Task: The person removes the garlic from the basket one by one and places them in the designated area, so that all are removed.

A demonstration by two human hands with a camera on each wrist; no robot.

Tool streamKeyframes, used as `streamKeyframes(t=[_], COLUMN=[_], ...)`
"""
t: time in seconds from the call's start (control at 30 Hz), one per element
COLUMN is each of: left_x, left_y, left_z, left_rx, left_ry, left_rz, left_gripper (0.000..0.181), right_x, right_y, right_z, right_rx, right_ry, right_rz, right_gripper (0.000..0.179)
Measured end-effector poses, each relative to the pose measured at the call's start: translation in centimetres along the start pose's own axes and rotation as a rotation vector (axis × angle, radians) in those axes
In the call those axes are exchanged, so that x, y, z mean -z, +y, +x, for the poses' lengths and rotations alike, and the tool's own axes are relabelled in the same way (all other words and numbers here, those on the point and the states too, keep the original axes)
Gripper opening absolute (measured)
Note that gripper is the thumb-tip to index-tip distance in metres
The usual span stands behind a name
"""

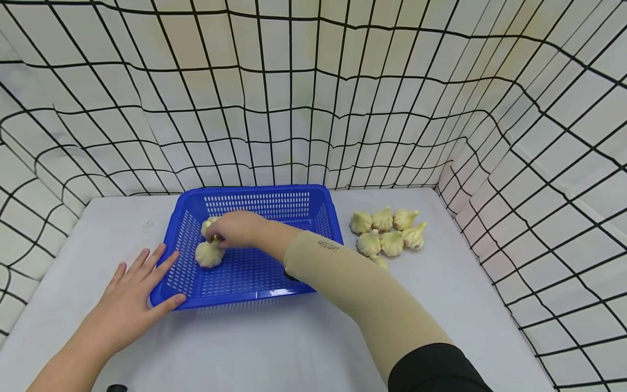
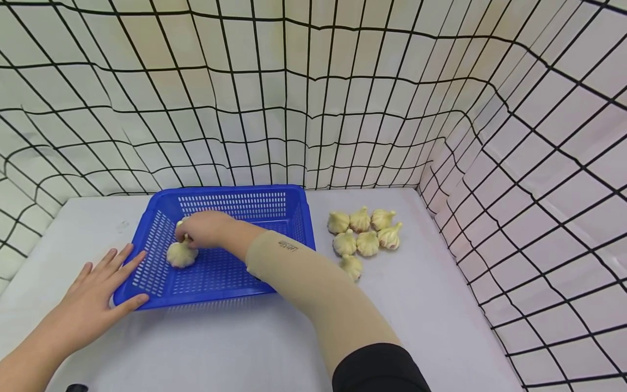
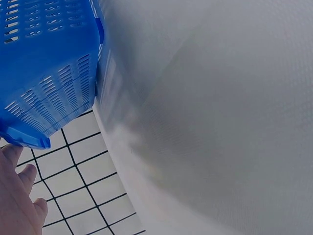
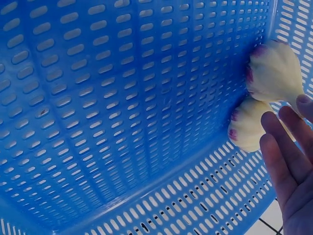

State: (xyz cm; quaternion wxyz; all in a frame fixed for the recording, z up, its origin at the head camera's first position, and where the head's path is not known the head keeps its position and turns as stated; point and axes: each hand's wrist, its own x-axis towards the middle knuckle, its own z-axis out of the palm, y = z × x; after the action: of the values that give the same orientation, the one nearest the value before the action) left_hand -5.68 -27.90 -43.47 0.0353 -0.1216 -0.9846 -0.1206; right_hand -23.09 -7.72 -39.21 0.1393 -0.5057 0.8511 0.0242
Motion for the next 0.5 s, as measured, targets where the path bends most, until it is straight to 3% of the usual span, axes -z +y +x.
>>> streamKeyframes(t=[0.3,0.5], left_x=[0.0,-0.1], left_y=[0.0,-0.1], left_z=[0.0,0.0], left_rx=[-0.004,-0.002], left_ry=[0.005,0.004], left_rz=[0.002,0.008], left_gripper=[0.089,0.090], right_x=[0.5,1.2], right_y=[0.3,1.1], right_z=[-0.5,-1.2], right_rx=[-0.009,0.010], right_ry=[-0.014,0.025], right_rz=[0.013,0.063], right_gripper=[0.029,0.028])
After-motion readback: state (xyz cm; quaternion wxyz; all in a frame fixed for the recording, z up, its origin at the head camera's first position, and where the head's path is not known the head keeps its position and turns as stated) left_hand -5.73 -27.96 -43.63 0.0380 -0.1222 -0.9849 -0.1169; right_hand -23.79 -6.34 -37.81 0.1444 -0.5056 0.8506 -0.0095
